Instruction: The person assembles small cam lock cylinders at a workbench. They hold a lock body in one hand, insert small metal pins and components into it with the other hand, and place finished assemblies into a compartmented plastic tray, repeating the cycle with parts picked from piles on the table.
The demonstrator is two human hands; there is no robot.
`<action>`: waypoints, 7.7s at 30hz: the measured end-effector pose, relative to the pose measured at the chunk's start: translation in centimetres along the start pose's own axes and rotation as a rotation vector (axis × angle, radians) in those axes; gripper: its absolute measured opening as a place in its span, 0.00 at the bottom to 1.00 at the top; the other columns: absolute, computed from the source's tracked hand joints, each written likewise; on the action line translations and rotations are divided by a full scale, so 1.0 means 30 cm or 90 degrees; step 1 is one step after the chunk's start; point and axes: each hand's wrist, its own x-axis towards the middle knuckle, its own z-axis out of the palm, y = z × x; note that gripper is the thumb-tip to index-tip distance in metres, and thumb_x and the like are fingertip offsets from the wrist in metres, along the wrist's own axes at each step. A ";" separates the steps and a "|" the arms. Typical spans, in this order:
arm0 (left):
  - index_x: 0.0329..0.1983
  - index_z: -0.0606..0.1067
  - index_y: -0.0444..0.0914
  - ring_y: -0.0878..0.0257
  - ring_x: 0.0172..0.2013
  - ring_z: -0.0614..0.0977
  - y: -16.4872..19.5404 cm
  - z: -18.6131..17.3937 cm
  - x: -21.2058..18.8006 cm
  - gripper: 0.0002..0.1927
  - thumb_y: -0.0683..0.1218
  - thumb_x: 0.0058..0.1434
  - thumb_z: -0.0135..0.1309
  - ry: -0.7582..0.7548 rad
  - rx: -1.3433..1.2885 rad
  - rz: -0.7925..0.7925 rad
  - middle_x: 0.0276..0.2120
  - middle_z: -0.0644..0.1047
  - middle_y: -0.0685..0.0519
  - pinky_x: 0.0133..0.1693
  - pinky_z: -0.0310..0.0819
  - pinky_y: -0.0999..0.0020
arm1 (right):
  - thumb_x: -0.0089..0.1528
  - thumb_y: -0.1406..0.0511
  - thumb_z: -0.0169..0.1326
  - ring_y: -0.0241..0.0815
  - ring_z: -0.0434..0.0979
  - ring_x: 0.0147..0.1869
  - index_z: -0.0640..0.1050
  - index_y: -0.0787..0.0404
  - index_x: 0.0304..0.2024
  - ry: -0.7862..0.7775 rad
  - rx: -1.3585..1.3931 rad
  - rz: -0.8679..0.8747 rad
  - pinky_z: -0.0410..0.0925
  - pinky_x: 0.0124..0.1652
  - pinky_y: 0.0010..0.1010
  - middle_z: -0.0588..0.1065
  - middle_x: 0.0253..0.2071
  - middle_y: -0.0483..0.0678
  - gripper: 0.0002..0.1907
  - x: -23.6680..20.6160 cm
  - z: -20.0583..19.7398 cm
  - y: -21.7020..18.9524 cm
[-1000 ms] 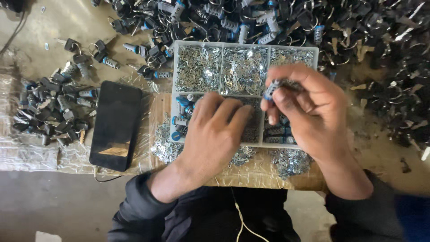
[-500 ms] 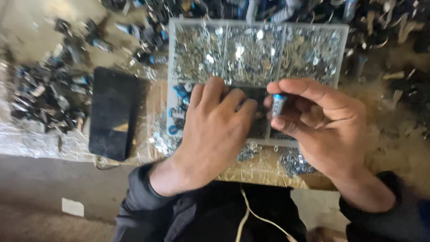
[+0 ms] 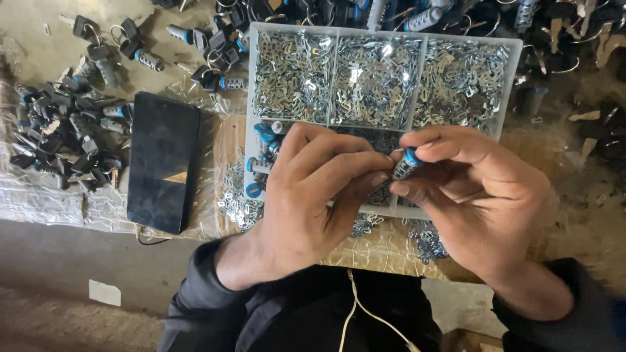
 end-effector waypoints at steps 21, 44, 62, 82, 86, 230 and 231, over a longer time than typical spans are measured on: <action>0.51 0.79 0.38 0.58 0.42 0.77 0.002 0.005 -0.018 0.13 0.38 0.67 0.69 0.019 0.022 0.038 0.45 0.80 0.52 0.42 0.74 0.67 | 0.59 0.79 0.61 0.42 0.84 0.49 0.78 0.69 0.42 -0.008 -0.174 -0.036 0.82 0.48 0.28 0.78 0.50 0.57 0.10 0.022 0.031 -0.044; 0.50 0.79 0.41 0.59 0.43 0.76 -0.002 0.004 -0.016 0.09 0.39 0.69 0.65 0.015 -0.014 -0.012 0.46 0.81 0.55 0.48 0.71 0.68 | 0.61 0.80 0.60 0.44 0.83 0.55 0.75 0.71 0.49 -0.011 -0.068 -0.039 0.83 0.49 0.28 0.75 0.55 0.60 0.14 0.021 0.017 -0.016; 0.45 0.79 0.40 0.60 0.40 0.76 -0.014 -0.004 0.009 0.11 0.44 0.65 0.70 0.036 0.074 0.059 0.42 0.80 0.56 0.43 0.69 0.66 | 0.61 0.76 0.61 0.40 0.87 0.47 0.78 0.68 0.45 -0.006 -0.072 -0.086 0.84 0.41 0.24 0.80 0.49 0.55 0.10 0.044 0.020 0.015; 0.48 0.80 0.41 0.61 0.41 0.76 -0.016 0.026 -0.028 0.10 0.42 0.67 0.69 0.034 0.011 0.018 0.43 0.81 0.56 0.43 0.70 0.69 | 0.62 0.78 0.61 0.41 0.84 0.52 0.75 0.70 0.48 -0.019 -0.094 -0.055 0.82 0.48 0.23 0.76 0.53 0.59 0.13 0.019 0.017 -0.015; 0.45 0.79 0.41 0.61 0.41 0.76 -0.021 0.022 -0.016 0.11 0.44 0.65 0.70 0.022 0.033 0.043 0.42 0.81 0.57 0.43 0.69 0.68 | 0.60 0.79 0.62 0.43 0.84 0.47 0.77 0.70 0.43 -0.018 -0.222 -0.091 0.81 0.43 0.25 0.77 0.49 0.60 0.10 0.023 0.018 -0.020; 0.53 0.77 0.38 0.54 0.47 0.75 -0.020 0.012 -0.004 0.16 0.38 0.63 0.65 0.003 0.176 0.124 0.49 0.78 0.53 0.50 0.65 0.58 | 0.65 0.76 0.60 0.40 0.83 0.55 0.74 0.66 0.57 -0.021 0.005 -0.083 0.81 0.52 0.26 0.77 0.58 0.56 0.18 0.047 -0.027 0.040; 0.52 0.77 0.39 0.53 0.48 0.75 -0.017 0.017 0.004 0.16 0.38 0.62 0.65 -0.003 0.175 0.143 0.49 0.78 0.53 0.50 0.65 0.57 | 0.66 0.76 0.60 0.40 0.83 0.55 0.73 0.66 0.58 -0.022 -0.002 -0.089 0.81 0.52 0.27 0.77 0.58 0.56 0.18 0.050 -0.028 0.035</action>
